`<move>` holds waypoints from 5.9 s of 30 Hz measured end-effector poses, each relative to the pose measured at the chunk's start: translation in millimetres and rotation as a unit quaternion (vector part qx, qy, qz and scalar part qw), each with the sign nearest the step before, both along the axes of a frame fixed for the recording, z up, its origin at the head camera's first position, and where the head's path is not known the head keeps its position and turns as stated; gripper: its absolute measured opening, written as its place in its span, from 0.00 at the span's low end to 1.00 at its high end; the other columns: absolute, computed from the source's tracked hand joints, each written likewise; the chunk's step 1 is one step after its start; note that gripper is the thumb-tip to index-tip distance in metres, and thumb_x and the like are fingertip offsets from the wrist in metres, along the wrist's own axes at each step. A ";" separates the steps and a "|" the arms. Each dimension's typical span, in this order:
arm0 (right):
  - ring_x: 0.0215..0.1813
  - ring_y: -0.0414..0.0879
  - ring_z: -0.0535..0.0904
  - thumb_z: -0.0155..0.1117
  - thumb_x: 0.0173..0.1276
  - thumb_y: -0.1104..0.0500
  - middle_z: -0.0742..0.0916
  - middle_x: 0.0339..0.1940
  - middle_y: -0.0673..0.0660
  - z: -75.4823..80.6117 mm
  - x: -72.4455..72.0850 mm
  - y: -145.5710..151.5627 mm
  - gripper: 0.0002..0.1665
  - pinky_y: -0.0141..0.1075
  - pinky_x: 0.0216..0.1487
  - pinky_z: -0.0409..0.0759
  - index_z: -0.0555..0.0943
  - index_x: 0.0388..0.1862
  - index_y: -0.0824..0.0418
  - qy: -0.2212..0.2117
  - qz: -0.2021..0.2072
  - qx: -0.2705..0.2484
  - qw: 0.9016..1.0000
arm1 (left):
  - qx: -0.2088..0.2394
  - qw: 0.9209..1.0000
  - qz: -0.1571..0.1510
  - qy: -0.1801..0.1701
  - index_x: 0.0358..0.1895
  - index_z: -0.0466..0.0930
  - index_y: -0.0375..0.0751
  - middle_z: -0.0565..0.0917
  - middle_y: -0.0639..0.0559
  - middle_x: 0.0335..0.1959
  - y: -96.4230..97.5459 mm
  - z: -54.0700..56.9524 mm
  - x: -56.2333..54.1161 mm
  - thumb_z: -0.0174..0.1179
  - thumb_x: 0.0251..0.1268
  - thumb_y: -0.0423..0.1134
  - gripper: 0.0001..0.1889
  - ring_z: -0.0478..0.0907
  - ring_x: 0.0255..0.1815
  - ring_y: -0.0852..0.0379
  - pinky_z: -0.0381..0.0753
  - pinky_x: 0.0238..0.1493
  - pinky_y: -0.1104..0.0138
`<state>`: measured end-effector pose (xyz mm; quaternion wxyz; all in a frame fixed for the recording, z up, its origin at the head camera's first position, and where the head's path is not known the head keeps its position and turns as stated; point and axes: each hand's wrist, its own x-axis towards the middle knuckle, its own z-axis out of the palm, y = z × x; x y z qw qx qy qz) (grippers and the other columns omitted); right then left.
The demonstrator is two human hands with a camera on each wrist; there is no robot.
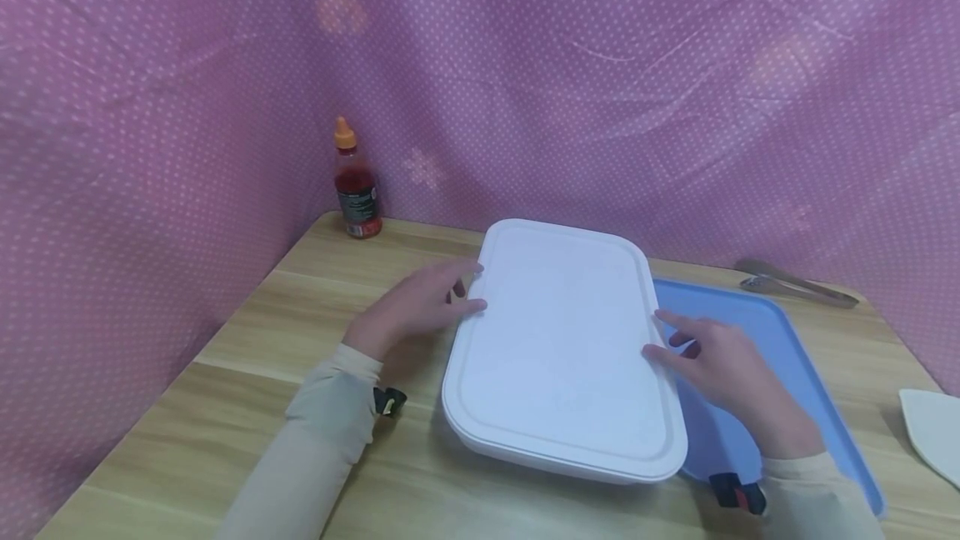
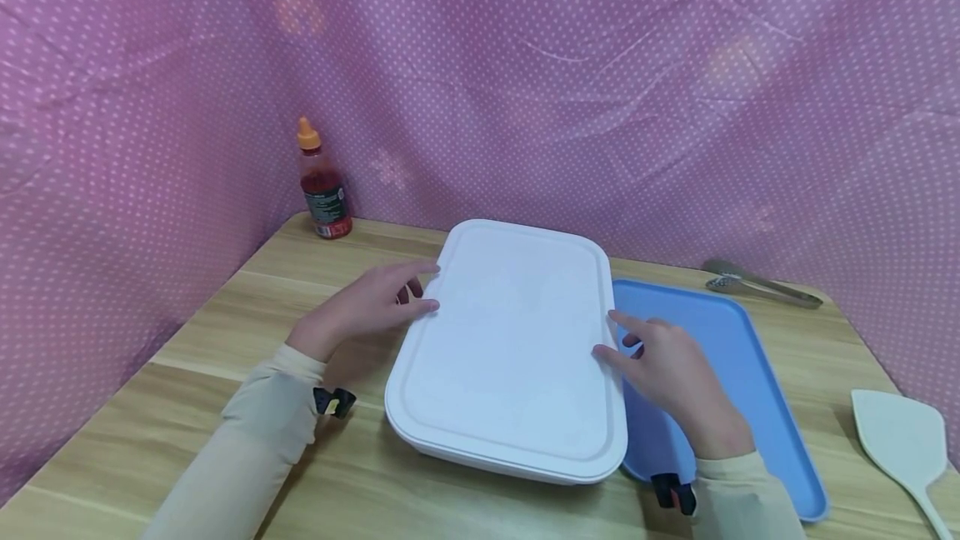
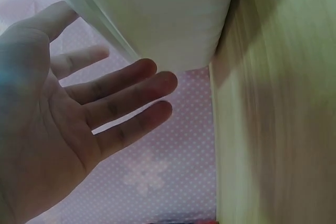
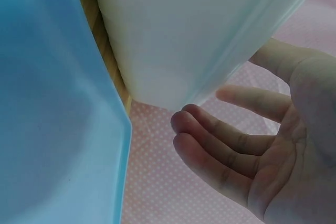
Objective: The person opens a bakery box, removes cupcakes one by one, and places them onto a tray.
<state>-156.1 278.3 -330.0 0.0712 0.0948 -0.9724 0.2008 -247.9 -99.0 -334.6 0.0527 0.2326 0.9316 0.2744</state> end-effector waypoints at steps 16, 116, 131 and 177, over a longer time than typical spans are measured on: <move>0.33 0.47 0.85 0.75 0.62 0.53 0.90 0.38 0.62 -1.4 -2.0 -3.1 0.31 0.36 0.29 0.80 0.82 0.61 0.66 0.010 0.000 -0.011 1.000 | -0.005 1.000 -0.012 0.016 0.72 0.71 0.47 0.83 0.50 0.53 5.4 1.1 2.8 0.59 0.74 0.51 0.28 0.79 0.51 0.53 0.82 0.56 0.58; 0.48 0.54 0.86 0.65 0.72 0.61 0.79 0.64 0.67 27.8 15.9 -145.5 0.40 0.38 0.41 0.88 0.61 0.79 0.60 -0.067 0.005 -0.261 0.963 | 0.209 0.959 0.189 -0.031 0.72 0.71 0.47 0.78 0.41 0.43 -121.7 18.8 33.9 0.65 0.68 0.38 0.29 0.75 0.40 0.50 0.79 0.39 0.67; 0.59 0.61 0.83 0.68 0.66 0.67 0.71 0.67 0.64 12.5 18.0 -196.4 0.43 0.44 0.46 0.89 0.64 0.79 0.58 -0.102 -0.017 -0.374 0.922 | 0.146 0.970 0.193 -0.025 0.75 0.67 0.46 0.79 0.38 0.46 -162.8 19.1 35.9 0.65 0.69 0.39 0.32 0.78 0.39 0.48 0.81 0.36 0.66; 0.79 0.60 0.56 0.55 0.65 0.72 0.57 0.79 0.65 -7.6 34.0 -288.1 0.46 0.59 0.80 0.50 0.56 0.82 0.59 -0.120 -0.014 -0.455 0.883 | 0.098 0.964 0.247 -0.027 0.74 0.68 0.41 0.77 0.40 0.50 -231.8 3.0 48.9 0.62 0.70 0.36 0.30 0.76 0.45 0.48 0.85 0.37 0.67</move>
